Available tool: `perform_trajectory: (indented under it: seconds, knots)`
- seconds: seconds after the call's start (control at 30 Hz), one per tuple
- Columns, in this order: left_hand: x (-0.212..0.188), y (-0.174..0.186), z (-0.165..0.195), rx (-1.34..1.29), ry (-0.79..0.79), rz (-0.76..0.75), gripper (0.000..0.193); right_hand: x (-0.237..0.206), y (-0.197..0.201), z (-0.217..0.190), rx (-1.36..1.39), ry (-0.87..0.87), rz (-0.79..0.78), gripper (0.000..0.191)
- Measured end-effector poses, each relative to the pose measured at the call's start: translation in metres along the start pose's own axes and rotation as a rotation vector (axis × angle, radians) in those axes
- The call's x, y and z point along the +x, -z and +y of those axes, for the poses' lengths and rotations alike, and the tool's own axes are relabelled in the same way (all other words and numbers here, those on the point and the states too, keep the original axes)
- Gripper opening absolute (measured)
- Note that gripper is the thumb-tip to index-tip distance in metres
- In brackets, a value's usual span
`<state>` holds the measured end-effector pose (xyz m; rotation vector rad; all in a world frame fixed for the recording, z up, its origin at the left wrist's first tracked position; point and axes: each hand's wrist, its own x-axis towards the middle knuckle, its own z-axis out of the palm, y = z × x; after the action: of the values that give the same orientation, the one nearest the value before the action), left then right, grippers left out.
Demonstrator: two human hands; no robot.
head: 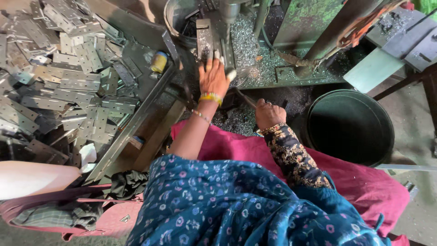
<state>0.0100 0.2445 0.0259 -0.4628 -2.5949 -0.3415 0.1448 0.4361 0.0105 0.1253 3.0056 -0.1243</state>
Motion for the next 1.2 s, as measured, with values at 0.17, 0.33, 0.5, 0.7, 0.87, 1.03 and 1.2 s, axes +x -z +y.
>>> perform_trajectory:
  seconds: [0.17, 0.33, 0.5, 0.7, 0.87, 1.03, 1.2]
  knots:
    - [-0.032, 0.011, -0.015, -0.149, -0.199, 0.052, 0.032, 0.004, 0.013, -0.011, 0.017, -0.004, -0.024, 0.021]
    - [0.047, -0.016, 0.042, 0.158, -0.001, 0.137, 0.016, 0.001, 0.004, -0.004, 0.076, -0.035, -0.009, 0.029]
    - [0.048, -0.017, 0.044, 0.036, 0.354, -0.105, 0.022, -0.007, -0.001, -0.002, 0.078, -0.072, -0.037, 0.029]
    - [-0.011, -0.015, 0.012, 0.069, 0.089, 0.005, 0.042, 0.005, -0.011, -0.007, -0.07, -0.024, 0.088, 0.022]
    - [0.024, -0.024, 0.025, 0.164, 0.165, -0.129, 0.027, 0.013, -0.051, 0.01, 0.015, -0.035, -0.009, 0.025]
    - [0.017, -0.013, 0.021, 0.113, 0.149, -0.022, 0.028, 0.0, -0.108, 0.008, 0.266, -0.06, 0.009, 0.023]
    - [0.032, -0.019, 0.016, 0.207, 0.122, -0.053, 0.028, 0.011, -0.086, 0.02, 0.102, -0.067, -0.033, 0.023]
